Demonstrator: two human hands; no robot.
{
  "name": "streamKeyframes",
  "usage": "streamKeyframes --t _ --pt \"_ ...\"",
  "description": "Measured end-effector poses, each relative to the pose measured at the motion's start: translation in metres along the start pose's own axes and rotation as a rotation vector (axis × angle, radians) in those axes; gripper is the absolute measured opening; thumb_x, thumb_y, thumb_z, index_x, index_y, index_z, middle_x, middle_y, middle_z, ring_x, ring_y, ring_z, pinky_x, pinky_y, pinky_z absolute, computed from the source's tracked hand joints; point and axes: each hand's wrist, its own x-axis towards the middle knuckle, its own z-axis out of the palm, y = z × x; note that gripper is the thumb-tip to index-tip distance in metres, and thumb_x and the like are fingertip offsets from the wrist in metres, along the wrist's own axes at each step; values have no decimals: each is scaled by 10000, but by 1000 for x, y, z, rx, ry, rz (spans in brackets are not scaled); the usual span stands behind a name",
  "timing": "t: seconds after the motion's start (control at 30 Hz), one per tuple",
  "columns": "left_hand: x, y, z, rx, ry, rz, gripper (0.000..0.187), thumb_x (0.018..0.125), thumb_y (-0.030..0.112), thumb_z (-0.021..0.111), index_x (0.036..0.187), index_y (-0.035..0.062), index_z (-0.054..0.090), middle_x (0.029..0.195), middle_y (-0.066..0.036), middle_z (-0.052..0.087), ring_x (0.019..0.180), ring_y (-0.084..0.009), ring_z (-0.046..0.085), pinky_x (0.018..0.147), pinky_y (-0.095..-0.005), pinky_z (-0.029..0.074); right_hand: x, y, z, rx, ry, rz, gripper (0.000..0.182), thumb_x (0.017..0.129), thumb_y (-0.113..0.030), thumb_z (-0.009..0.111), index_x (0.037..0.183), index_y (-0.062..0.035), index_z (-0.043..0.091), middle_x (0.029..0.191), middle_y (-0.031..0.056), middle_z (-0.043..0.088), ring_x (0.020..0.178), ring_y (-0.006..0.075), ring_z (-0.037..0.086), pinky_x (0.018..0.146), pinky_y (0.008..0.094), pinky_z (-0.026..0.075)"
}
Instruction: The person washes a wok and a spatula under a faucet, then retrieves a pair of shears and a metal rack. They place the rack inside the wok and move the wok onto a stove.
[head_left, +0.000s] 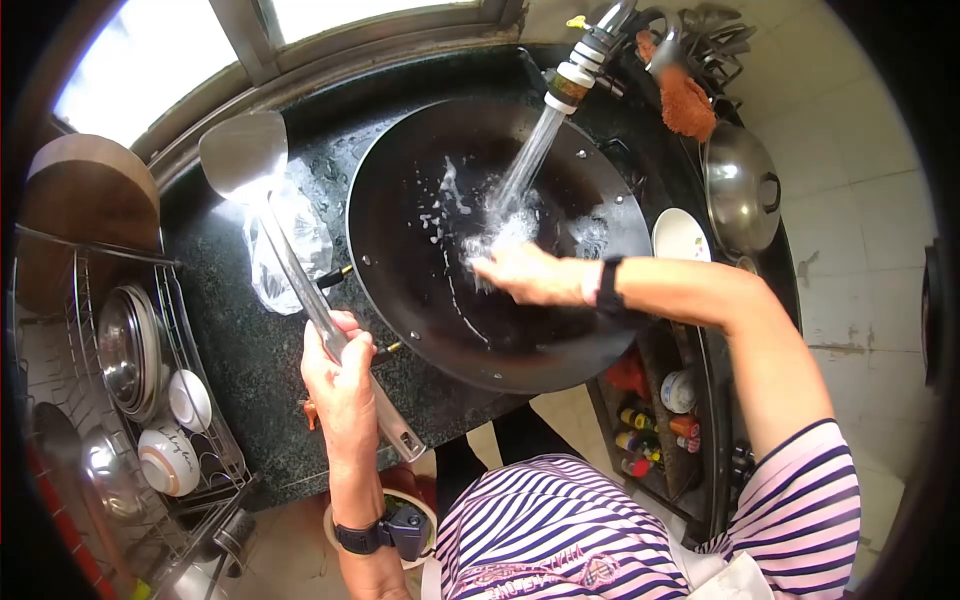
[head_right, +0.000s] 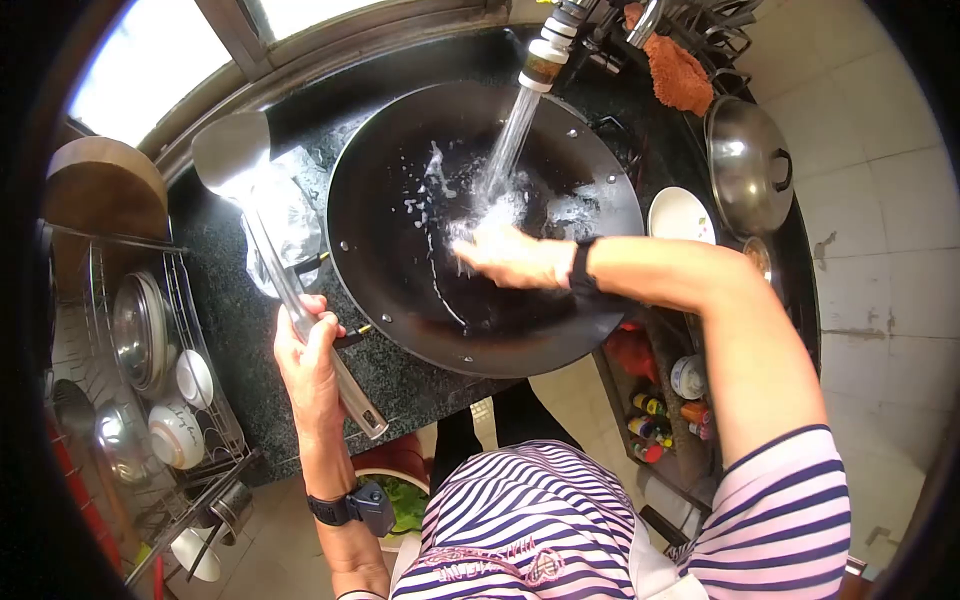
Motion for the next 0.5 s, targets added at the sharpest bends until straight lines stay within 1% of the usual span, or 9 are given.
streamKeyframes --t 0.03,0.07,0.13,0.2,0.27,0.33,0.4,0.47,0.5 --pt "1 -1 0 11 9 -8 150 789 6 532 929 50 500 919 -46 485 730 -83 482 706 -235 414 49 41 1 -611 413 -673 314 628 -19 616 896 -37 455 730 131 510 687 316 545 592 412 433" --pt "3 -2 0 6 13 -6 150 789 6 532 929 50 500 919 -46 485 730 -83 482 706 -235 414 53 27 -13 -747 598 -889 218 698 -41 589 878 -79 472 672 147 537 583 304 560 492 397 432" --pt "0 -3 1 5 12 -10 144 789 -3 528 922 45 502 920 -46 486 734 -78 481 698 -227 417 52 11 -28 -813 658 -622 264 690 -33 586 919 -81 465 720 178 552 648 355 572 545 425 450" --pt "0 -6 3 -11 22 9 143 789 -9 524 921 43 506 909 -38 488 733 -76 483 690 -220 419 51 10 -32 -760 692 -600 301 682 -22 580 950 -74 454 743 205 549 697 388 576 580 450 456" --pt "0 -5 7 -30 61 23 140 788 -25 493 910 44 489 778 11 466 668 -46 451 616 -186 393 44 10 -28 -788 631 -561 317 681 -43 586 969 -55 452 776 225 550 715 396 576 594 461 462" --pt "0 -5 6 -33 55 21 138 788 -21 495 906 49 486 770 16 462 665 -44 448 609 -185 386 24 10 -9 -771 425 -575 336 674 -49 586 982 -52 451 793 219 553 744 387 577 607 464 466" --pt "1 -5 6 -18 46 13 136 786 -19 498 901 51 486 761 20 459 664 -42 444 602 -181 376 5 8 11 -703 300 -670 346 665 -42 583 983 -44 446 799 210 556 743 392 575 614 466 467" --pt "1 -6 5 -15 43 17 134 786 -21 498 898 52 486 760 23 454 658 -34 430 593 -177 363 -6 4 27 -594 222 -808 396 656 -21 568 1029 -55 440 790 206 549 698 397 568 614 465 465" --pt "-1 -5 6 -11 55 6 135 785 -23 497 896 53 485 762 26 449 656 -30 421 590 -176 355 -6 3 29 -586 222 -824 391 656 -16 565 1024 -55 437 783 206 547 697 396 568 605 467 460"
